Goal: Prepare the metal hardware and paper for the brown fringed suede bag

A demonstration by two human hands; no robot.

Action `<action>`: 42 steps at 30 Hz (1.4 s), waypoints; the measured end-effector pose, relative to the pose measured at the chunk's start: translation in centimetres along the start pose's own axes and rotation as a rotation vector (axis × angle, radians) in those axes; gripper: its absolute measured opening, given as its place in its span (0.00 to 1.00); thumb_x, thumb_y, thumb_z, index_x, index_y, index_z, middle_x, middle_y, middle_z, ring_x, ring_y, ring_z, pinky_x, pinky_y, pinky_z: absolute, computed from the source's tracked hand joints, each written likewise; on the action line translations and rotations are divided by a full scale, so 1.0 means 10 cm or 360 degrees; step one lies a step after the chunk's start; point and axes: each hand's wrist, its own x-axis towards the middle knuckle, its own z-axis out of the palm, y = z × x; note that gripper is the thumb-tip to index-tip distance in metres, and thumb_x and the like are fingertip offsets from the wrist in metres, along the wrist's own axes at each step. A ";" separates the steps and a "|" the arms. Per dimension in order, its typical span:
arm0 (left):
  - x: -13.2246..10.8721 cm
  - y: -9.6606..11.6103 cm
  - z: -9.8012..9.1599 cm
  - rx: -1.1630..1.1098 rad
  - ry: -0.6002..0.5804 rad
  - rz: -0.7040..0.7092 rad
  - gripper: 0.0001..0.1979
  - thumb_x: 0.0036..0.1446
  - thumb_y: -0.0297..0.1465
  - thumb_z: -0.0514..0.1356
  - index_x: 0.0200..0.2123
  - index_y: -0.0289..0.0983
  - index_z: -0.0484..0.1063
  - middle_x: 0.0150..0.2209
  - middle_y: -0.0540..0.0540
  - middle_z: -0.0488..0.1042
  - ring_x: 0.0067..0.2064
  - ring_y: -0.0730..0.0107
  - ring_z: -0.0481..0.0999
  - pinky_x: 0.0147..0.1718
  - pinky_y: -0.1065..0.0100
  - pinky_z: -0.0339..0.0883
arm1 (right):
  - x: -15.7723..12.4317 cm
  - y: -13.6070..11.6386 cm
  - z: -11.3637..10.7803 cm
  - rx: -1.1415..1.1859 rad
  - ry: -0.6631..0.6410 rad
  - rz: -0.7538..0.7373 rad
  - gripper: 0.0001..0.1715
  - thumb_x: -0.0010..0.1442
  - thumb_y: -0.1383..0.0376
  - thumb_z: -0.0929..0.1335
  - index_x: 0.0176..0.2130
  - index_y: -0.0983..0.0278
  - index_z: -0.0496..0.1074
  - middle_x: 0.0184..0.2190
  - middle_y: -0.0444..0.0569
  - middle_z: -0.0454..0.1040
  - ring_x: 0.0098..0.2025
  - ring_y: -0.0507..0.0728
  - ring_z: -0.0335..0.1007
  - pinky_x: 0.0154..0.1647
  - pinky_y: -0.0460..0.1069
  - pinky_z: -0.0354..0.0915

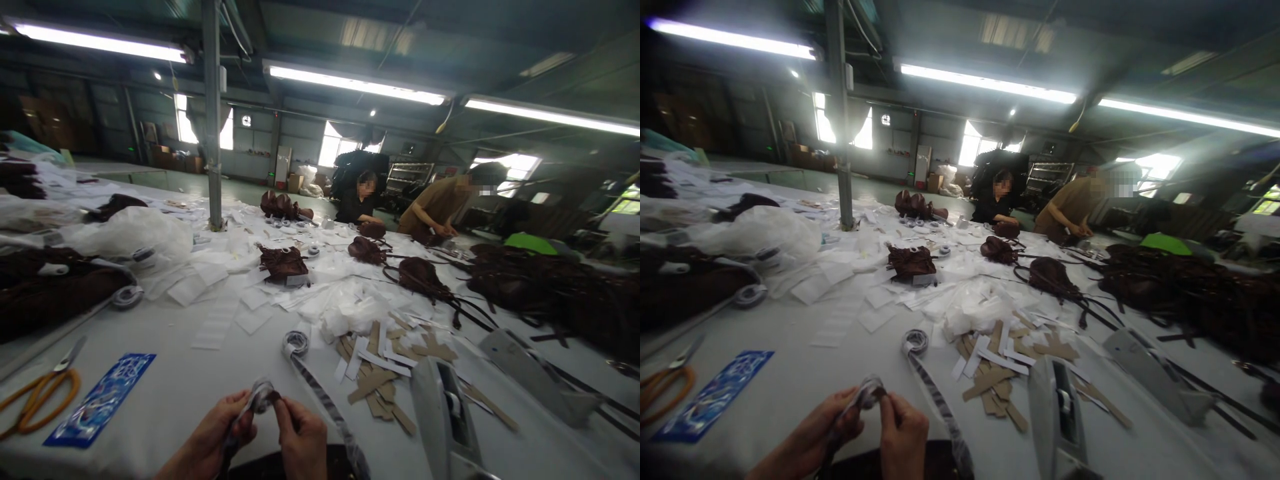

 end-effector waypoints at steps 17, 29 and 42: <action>0.01 -0.02 0.01 0.0510 0.0076 0.0290 0.19 0.46 0.44 0.68 0.30 0.33 0.75 0.23 0.51 0.68 0.19 0.85 0.55 0.17 0.78 0.46 | -0.01 0.11 0.30 0.0216 0.0067 0.0051 0.17 0.60 0.59 0.63 0.30 0.63 0.76 0.25 0.45 0.76 0.30 0.54 0.72 0.31 0.44 0.61; 0.02 -0.08 0.09 0.1052 0.0097 0.0358 0.29 0.44 0.56 0.63 0.30 0.33 0.74 0.21 0.50 0.69 0.18 0.79 0.60 0.14 0.76 0.46 | 0.07 0.44 0.48 0.0910 0.0263 0.0784 0.28 0.38 0.44 0.72 0.21 0.67 0.71 0.11 0.41 0.63 0.12 0.46 0.48 0.11 0.43 0.42; -0.10 -0.01 0.20 0.1348 -0.0001 0.0387 0.27 0.50 0.55 0.59 0.29 0.33 0.74 0.19 0.50 0.68 0.19 0.76 0.63 0.16 0.75 0.53 | -0.09 0.42 0.27 0.0928 0.0133 0.0713 0.29 0.39 0.45 0.75 0.27 0.69 0.77 0.12 0.41 0.65 0.15 0.48 0.56 0.16 0.43 0.50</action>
